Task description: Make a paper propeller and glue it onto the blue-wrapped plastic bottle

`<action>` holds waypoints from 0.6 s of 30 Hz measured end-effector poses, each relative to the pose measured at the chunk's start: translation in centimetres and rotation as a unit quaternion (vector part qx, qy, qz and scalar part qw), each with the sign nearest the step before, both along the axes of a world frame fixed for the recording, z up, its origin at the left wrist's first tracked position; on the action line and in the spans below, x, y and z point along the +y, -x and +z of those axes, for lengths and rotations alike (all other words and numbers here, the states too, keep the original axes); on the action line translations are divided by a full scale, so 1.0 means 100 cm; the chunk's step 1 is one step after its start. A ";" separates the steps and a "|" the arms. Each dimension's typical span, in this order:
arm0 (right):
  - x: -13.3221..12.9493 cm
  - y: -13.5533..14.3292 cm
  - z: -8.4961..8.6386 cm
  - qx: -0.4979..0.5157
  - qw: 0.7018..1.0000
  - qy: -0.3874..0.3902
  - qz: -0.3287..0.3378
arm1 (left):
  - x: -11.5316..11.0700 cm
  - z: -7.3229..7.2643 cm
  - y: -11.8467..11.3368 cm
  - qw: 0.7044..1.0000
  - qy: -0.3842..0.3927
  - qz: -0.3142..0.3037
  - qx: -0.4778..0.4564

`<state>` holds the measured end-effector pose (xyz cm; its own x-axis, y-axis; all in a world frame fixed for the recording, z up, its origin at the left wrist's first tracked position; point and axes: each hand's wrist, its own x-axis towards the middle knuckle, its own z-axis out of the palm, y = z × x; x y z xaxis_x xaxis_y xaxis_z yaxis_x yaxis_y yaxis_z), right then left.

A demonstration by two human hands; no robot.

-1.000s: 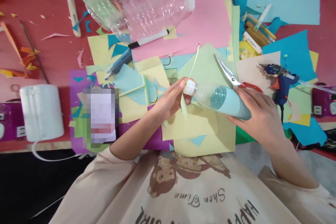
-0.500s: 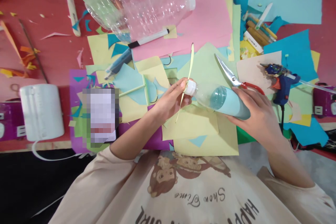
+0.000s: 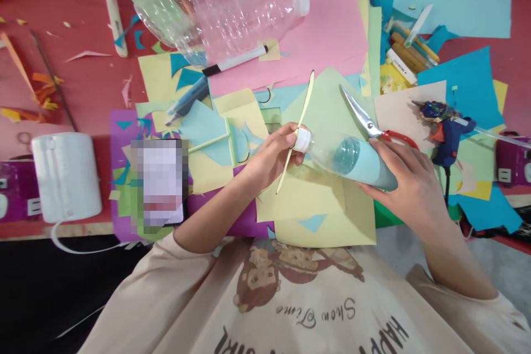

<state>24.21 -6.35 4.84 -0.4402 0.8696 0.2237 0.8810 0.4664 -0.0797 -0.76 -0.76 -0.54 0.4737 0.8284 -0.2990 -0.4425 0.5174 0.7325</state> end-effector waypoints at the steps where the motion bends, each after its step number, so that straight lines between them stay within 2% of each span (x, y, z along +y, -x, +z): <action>1: 0.000 0.000 0.000 -0.003 1.000 -0.001 0.000 | 0.000 0.000 0.000 1.000 -0.001 0.000 0.001; 8: -0.001 -0.001 -0.001 -0.008 1.000 -0.005 0.001 | -0.001 0.003 -0.003 1.000 -0.004 0.001 0.000; 13: -0.002 -0.004 0.000 -0.007 1.000 0.000 -0.004 | 0.003 0.001 0.001 0.998 -0.039 -0.009 0.047; 15: -0.001 -0.007 0.001 0.001 1.000 -0.001 -0.008 | 0.005 0.003 0.001 0.992 -0.077 0.037 0.095; 17: -0.001 -0.013 0.002 0.011 1.000 -0.003 -0.016 | 0.005 0.007 -0.004 0.971 -0.141 0.111 0.159; 18: -0.001 -0.016 0.002 0.016 1.000 -0.004 -0.020 | 0.002 0.008 -0.008 0.957 -0.181 0.110 0.197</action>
<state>25.81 -6.40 5.01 -0.3975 0.8848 0.2431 0.8961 0.4313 -0.1044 0.06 -0.54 0.30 0.1860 0.9781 -0.0938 -0.1641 0.1250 0.9785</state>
